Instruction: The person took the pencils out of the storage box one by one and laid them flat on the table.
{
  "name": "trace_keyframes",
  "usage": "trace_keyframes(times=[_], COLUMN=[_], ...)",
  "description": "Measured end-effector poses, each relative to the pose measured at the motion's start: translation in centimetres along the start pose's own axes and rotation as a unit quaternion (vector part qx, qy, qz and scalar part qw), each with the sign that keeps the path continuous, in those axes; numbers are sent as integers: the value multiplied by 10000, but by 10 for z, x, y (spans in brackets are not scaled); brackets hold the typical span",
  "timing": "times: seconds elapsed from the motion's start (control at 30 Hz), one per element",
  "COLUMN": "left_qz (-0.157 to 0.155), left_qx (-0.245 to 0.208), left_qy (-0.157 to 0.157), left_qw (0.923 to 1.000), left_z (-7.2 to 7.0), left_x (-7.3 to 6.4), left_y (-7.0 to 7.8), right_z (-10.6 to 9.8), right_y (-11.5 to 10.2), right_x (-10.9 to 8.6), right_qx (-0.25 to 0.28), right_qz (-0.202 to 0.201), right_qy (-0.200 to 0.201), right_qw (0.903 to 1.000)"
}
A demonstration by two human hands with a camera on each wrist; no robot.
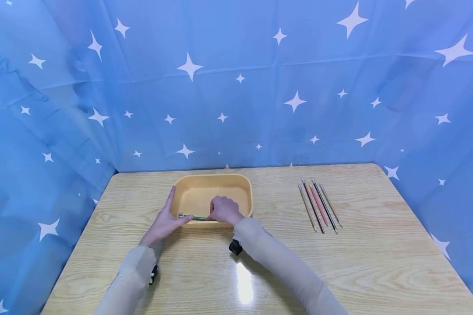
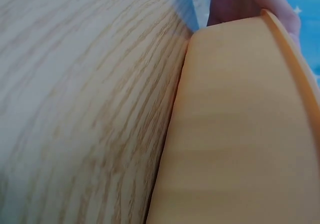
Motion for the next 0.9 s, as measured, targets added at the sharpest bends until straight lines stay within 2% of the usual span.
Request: trace_keyframes(times=[0.2,0.37,0.6,0.77,0.9], left_qz=[7,21,67,73,57], left_qx=[26,87,160,186,220], left_qy=[41,100,63,91,99], left_qw=[10000,9999,9998,9998,9997], left_z=[0,0,-1,0,0], left_x=[1,1,0,1,0], left_y=[0,0,0,1,1], right_z=[1,0,1,2,2], right_y=[2,4,12,16,17], right_x=[1,1,3,5,5], right_qx=[27,276,1345,1695,2269], right_qz=[77,104,184,96,-60], right_qy=[43,-16,-78,-1,144], right_qw=[10000,9996,9907,9855,9738])
Point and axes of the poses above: each hand's wrist, its own x-axis towards the middle knuckle, its own z-axis out of the palm, y = z × x, the point moved 1 cm from there along x, towards the middle knuckle, and after that the axes turned 10 degrees about -z, right-handed, at the moved point
